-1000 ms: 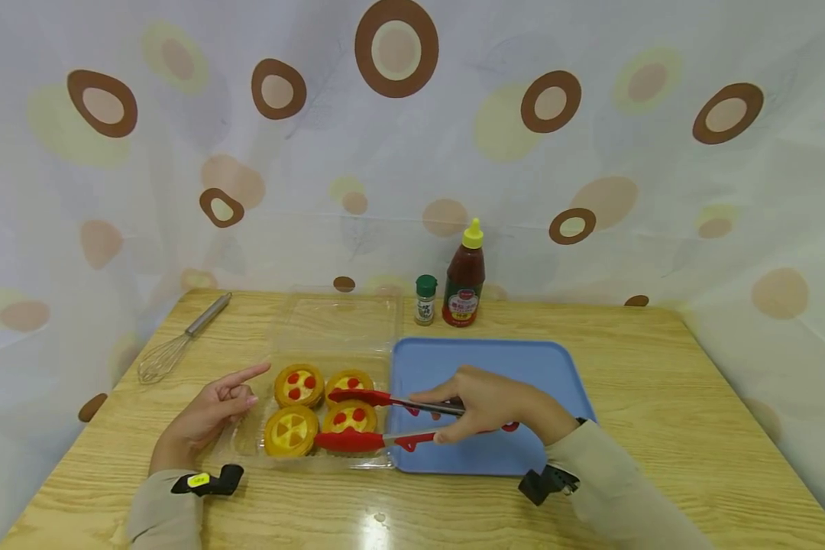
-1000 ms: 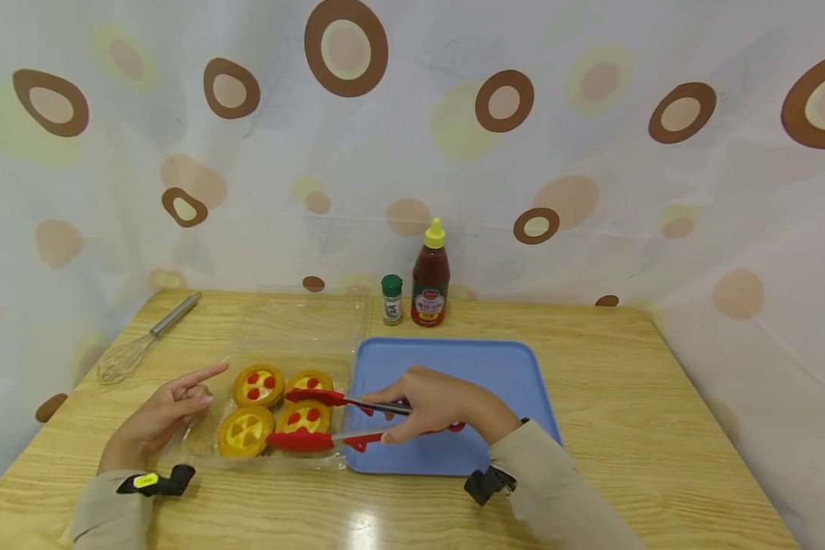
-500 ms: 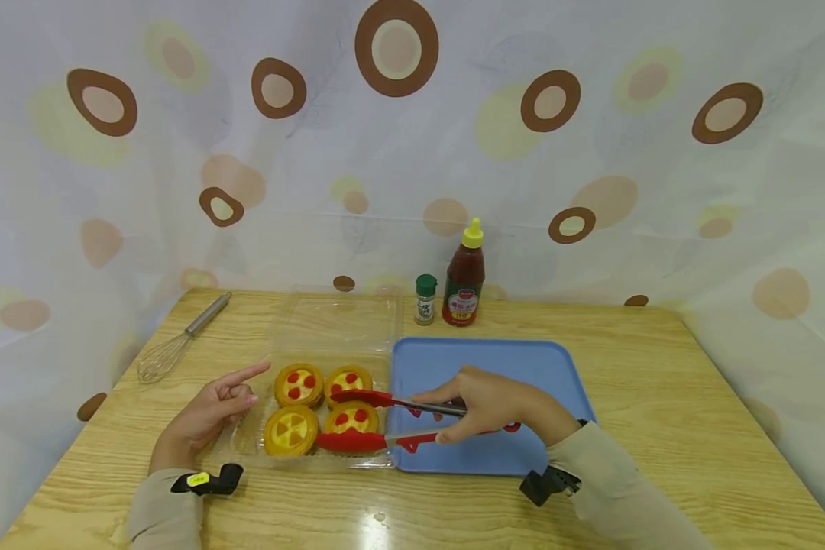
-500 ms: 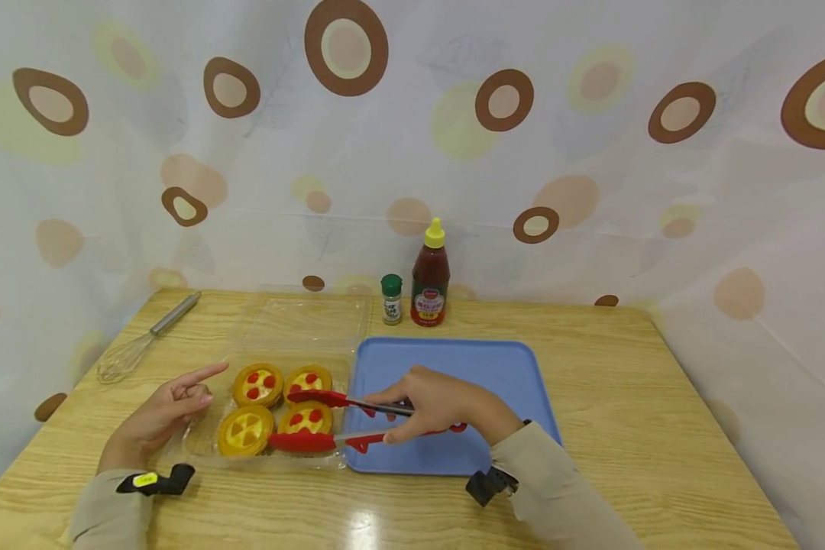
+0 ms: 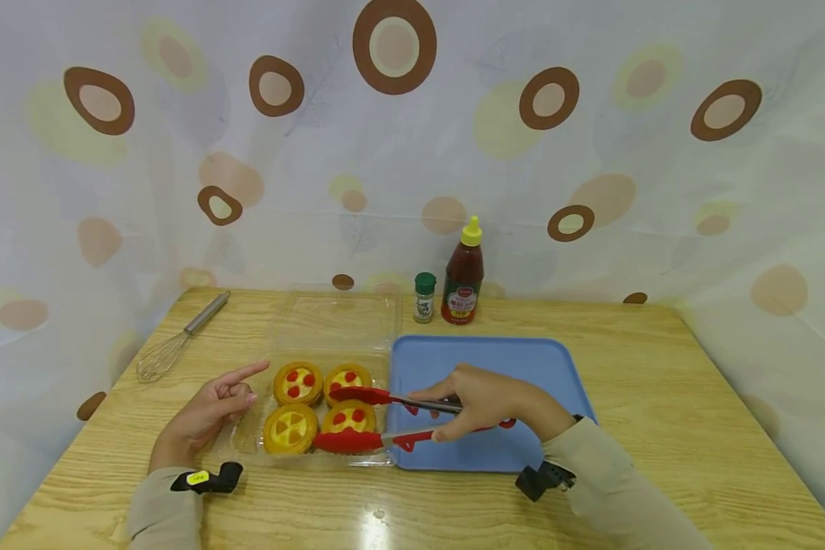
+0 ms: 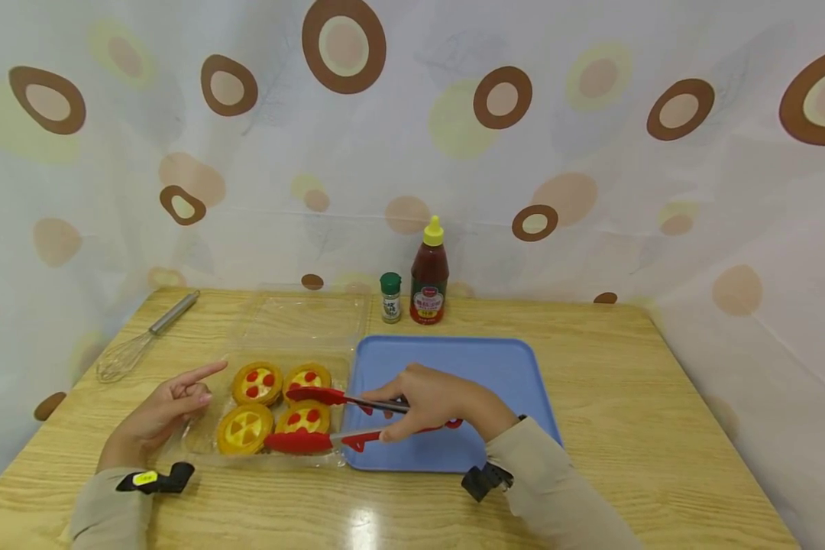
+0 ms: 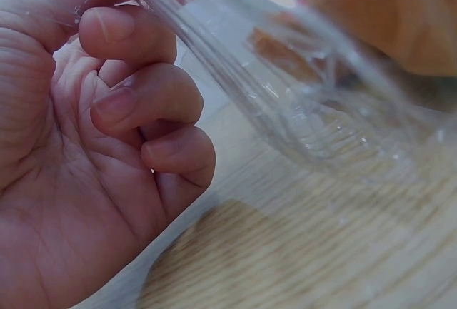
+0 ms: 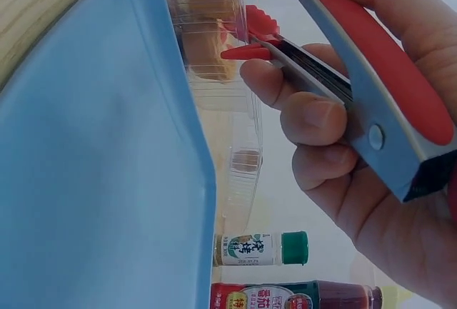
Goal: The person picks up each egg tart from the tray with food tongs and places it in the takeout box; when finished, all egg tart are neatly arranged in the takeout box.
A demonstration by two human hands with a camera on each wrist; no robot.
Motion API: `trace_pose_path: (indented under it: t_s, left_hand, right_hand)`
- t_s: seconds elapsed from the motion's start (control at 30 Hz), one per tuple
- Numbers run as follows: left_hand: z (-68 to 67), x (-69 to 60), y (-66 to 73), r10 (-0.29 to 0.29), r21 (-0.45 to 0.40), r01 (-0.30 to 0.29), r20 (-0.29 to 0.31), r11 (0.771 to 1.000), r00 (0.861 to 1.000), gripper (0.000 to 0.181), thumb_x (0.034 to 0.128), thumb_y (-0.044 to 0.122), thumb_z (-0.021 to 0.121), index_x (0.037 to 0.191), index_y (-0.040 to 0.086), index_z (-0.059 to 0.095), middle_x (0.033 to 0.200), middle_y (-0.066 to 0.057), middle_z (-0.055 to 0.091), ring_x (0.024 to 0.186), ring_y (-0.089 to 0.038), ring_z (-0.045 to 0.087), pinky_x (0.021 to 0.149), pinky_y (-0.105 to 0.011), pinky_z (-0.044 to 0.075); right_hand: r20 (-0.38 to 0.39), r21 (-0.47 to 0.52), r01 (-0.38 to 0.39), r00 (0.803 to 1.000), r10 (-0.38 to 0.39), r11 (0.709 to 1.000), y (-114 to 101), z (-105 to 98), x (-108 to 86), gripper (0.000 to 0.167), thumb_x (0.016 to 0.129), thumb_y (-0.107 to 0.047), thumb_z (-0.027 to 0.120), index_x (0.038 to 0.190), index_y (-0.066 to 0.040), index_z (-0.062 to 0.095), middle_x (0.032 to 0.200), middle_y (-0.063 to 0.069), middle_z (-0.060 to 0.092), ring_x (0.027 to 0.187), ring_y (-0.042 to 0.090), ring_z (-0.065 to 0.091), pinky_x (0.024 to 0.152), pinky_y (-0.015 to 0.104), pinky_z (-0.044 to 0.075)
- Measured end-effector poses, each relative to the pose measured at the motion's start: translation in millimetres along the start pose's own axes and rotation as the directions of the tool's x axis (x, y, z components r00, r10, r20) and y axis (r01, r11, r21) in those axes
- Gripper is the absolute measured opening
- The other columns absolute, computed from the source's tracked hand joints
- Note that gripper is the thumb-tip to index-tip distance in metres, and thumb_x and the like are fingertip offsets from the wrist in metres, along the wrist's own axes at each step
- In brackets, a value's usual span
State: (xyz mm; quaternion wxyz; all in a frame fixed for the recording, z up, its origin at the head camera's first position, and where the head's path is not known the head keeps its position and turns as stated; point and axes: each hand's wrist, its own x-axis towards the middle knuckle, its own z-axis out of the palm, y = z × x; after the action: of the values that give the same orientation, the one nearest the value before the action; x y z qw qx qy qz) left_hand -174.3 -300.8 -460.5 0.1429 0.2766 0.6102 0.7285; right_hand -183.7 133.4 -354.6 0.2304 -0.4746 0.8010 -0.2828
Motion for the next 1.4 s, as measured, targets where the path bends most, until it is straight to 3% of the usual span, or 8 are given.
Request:
trace_pose_path:
  t_s: [0.07,0.37,0.57,0.83,0.93,1.07,1.23,1.4]
  left_hand:
    - [-0.2,0.2,-0.1,0.001,0.0,-0.001,-0.001,1.0,1.0,0.054,0.0958,-0.01,0.042,0.142,0.018,0.045,0.063,-0.009,0.027,0.054,-0.024,0.023,0.051,-0.034,0.024]
    - [-0.2,-0.2,-1.0,-0.008,0.006,0.008,-0.013,1.0,1.0,0.054,0.0958,-0.008,0.043,0.141,0.02,0.047,0.063,-0.009,0.027,0.054,-0.025,0.023,0.05,-0.034,0.024]
    - [0.4,1.2,-0.6,-0.005,0.006,0.006,-0.01,1.0,1.0,0.054,0.0959,-0.009,0.043,0.141,0.02,0.047,0.063,-0.009,0.027,0.054,-0.024,0.024,0.051,-0.034,0.024]
    - [0.9,2.1,1.0,-0.017,0.025,0.017,-0.024,1.0,1.0,0.054,0.0957,-0.008,0.044,0.14,0.023,0.049,0.062,-0.008,0.027,0.055,-0.024,0.024,0.051,-0.034,0.024]
    - [0.6,2.3,1.1,-0.014,0.026,0.014,-0.016,1.0,1.0,0.054,0.0958,-0.008,0.044,0.14,0.023,0.048,0.063,-0.008,0.028,0.055,-0.023,0.025,0.052,-0.035,0.024]
    - [0.5,2.0,1.3,-0.008,0.024,0.009,-0.009,1.0,1.0,0.055,0.0958,-0.009,0.043,0.14,0.022,0.048,0.063,-0.008,0.028,0.055,-0.024,0.024,0.052,-0.035,0.024]
    - [0.8,1.2,1.6,0.006,0.01,-0.006,0.005,1.0,1.0,0.054,0.0958,-0.01,0.041,0.142,0.018,0.046,0.063,-0.008,0.026,0.055,-0.025,0.022,0.052,-0.035,0.023]
    - [1.0,1.1,1.5,0.014,-0.002,-0.014,0.014,1.0,1.0,0.054,0.0956,-0.011,0.041,0.143,0.015,0.044,0.062,-0.009,0.026,0.053,-0.024,0.021,0.05,-0.035,0.021]
  right_hand:
    - [-0.004,0.005,0.005,1.0,-0.005,1.0,2,0,-0.1,0.056,0.084,-0.024,0.072,0.135,-0.009,0.054,0.063,-0.012,0.056,0.038,0.001,0.023,0.041,0.017,0.025]
    - [-0.041,0.045,-0.002,0.999,0.004,0.999,9,1,-5.5,0.057,0.083,-0.027,0.074,0.134,-0.011,0.055,0.083,-0.012,0.065,0.042,0.002,0.03,0.043,0.018,0.028]
    - [-0.097,0.03,0.059,0.994,-0.056,0.998,13,7,-16.0,0.058,0.084,-0.028,0.073,0.135,-0.009,0.054,0.061,-0.012,0.05,0.043,0.0,0.025,0.043,0.017,0.024]
    - [-0.152,0.086,0.094,0.985,-0.08,0.992,16,13,-34.4,0.058,0.085,-0.026,0.072,0.137,-0.008,0.052,0.056,-0.01,0.046,0.043,-0.001,0.023,0.043,0.017,0.024]
    - [-0.171,0.114,0.091,0.983,-0.071,0.989,18,15,-43.3,0.059,0.085,-0.024,0.072,0.137,-0.007,0.051,0.064,-0.003,0.057,0.045,-0.002,0.028,0.043,0.017,0.027]
    - [-0.206,0.144,0.083,0.977,-0.052,0.986,22,17,-58.0,0.059,0.084,-0.02,0.073,0.137,-0.006,0.051,0.092,0.006,0.069,0.05,-0.003,0.035,0.045,0.016,0.032]
    - [-0.258,0.133,0.062,0.966,-0.026,0.989,25,18,-80.7,0.062,0.083,-0.017,0.074,0.138,-0.005,0.05,0.094,0.007,0.068,0.053,-0.004,0.034,0.047,0.016,0.033]
    - [-0.311,0.129,-0.022,0.948,0.062,0.991,25,18,-107.3,0.064,0.082,-0.017,0.074,0.139,-0.005,0.048,0.095,0.006,0.068,0.05,-0.004,0.028,0.045,0.017,0.03]
